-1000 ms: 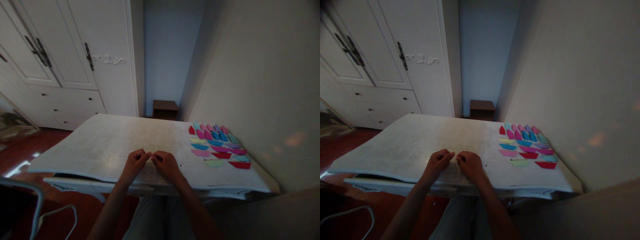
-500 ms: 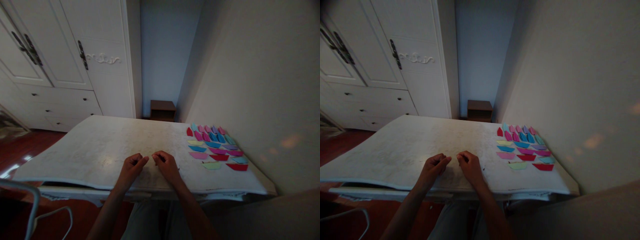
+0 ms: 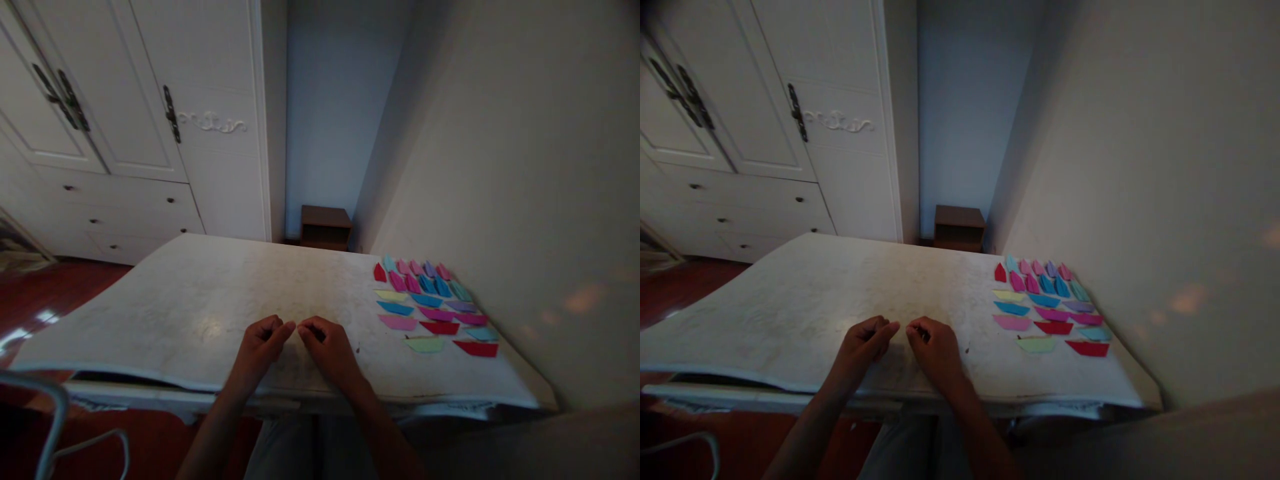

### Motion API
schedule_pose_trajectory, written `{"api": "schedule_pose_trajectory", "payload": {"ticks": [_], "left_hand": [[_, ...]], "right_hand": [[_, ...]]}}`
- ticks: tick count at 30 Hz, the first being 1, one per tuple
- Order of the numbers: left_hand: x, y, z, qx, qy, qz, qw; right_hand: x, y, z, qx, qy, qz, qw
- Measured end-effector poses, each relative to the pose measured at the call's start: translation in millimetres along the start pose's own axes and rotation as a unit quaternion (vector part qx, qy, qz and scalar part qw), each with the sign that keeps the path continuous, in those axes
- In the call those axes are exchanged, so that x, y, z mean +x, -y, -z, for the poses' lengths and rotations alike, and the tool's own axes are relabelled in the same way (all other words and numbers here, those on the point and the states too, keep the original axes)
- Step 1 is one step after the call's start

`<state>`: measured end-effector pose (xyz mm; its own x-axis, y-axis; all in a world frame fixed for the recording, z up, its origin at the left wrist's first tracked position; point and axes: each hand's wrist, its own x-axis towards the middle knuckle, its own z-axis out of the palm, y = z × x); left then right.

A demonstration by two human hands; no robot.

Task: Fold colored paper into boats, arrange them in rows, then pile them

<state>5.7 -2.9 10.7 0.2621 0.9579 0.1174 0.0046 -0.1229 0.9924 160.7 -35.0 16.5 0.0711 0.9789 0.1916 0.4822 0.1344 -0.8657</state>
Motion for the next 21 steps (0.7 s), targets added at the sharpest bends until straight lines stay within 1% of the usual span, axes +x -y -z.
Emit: {"api": "schedule_pose_trajectory", "payload": {"ticks": [11, 17, 21], "left_hand": [[0.3, 1.1, -0.9, -0.014, 0.004, 0.001, 1.0], [-2.3, 0.3, -0.1, -0.022, -0.01, -0.002, 1.0], [-2.2, -1.9, -0.8, -0.026, -0.013, -0.005, 1.0]], "right_hand": [[-2.1, -2.6, 0.6, -0.016, 0.004, 0.025, 1.0], [-2.0, -1.5, -0.3, -0.053, 0.013, 0.031, 0.998], [-2.1, -3.3, -0.9, -0.076, 0.016, 0.048, 0.996]]}}
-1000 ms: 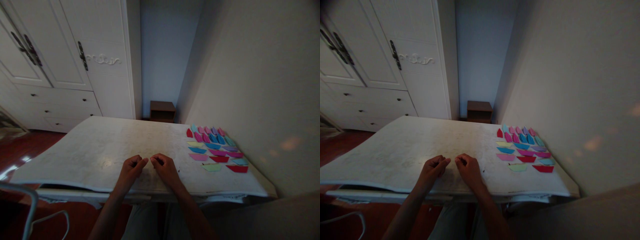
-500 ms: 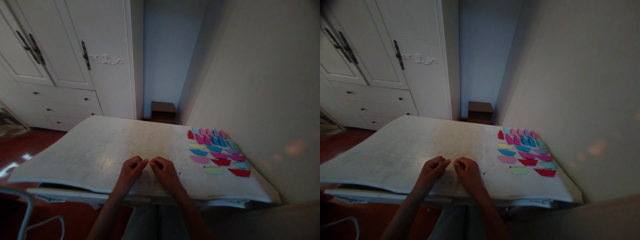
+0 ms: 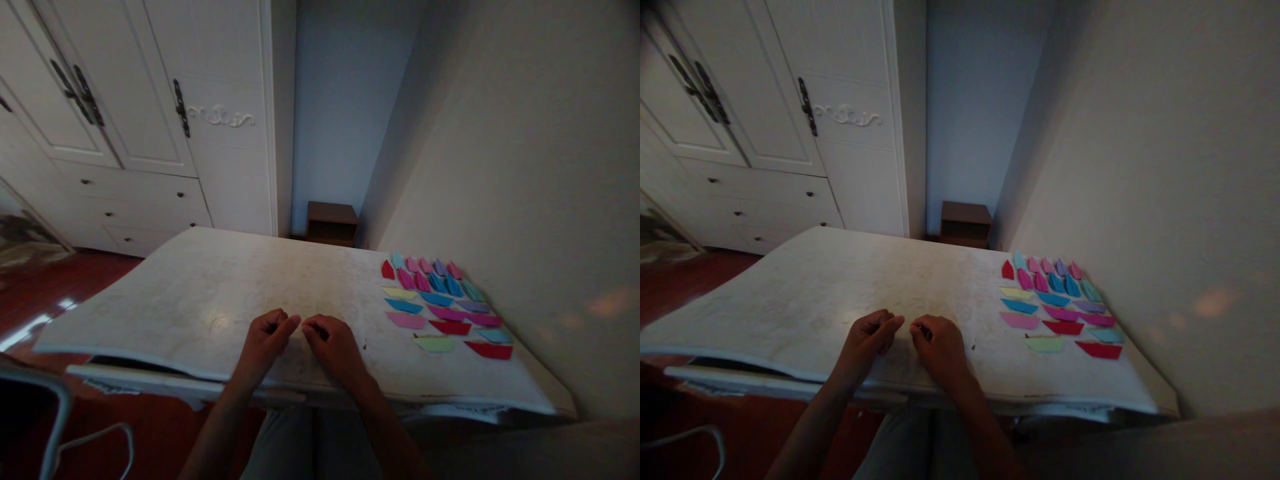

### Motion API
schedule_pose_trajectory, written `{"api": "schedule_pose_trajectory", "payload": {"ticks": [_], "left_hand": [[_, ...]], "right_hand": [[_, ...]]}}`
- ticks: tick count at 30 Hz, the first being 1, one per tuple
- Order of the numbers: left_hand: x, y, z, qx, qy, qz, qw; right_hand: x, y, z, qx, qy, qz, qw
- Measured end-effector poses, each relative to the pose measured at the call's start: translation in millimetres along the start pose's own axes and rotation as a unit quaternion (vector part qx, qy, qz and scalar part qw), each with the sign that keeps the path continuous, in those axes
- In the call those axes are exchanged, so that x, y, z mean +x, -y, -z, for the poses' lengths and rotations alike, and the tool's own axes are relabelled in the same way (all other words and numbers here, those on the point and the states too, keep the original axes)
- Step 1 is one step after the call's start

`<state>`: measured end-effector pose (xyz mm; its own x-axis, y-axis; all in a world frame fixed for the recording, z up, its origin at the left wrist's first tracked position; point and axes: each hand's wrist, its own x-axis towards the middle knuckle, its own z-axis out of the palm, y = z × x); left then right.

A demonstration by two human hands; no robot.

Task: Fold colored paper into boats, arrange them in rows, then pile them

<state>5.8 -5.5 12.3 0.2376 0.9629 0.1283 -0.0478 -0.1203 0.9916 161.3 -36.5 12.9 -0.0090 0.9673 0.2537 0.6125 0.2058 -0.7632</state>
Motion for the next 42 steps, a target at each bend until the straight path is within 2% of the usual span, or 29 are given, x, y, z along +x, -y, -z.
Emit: {"api": "schedule_pose_trajectory", "payload": {"ticks": [33, 42], "left_hand": [[-0.8, -1.1, -1.0, 0.001, -0.01, -0.011, 1.0], [0.3, 5.9, 1.6, 0.006, 0.002, -0.025, 1.0]], "right_hand": [[-6.0, -2.1, -0.6, -0.046, -0.001, 0.043, 0.998], [-10.8, -1.4, 6.5, 0.003, -0.004, 0.044, 0.999]]}}
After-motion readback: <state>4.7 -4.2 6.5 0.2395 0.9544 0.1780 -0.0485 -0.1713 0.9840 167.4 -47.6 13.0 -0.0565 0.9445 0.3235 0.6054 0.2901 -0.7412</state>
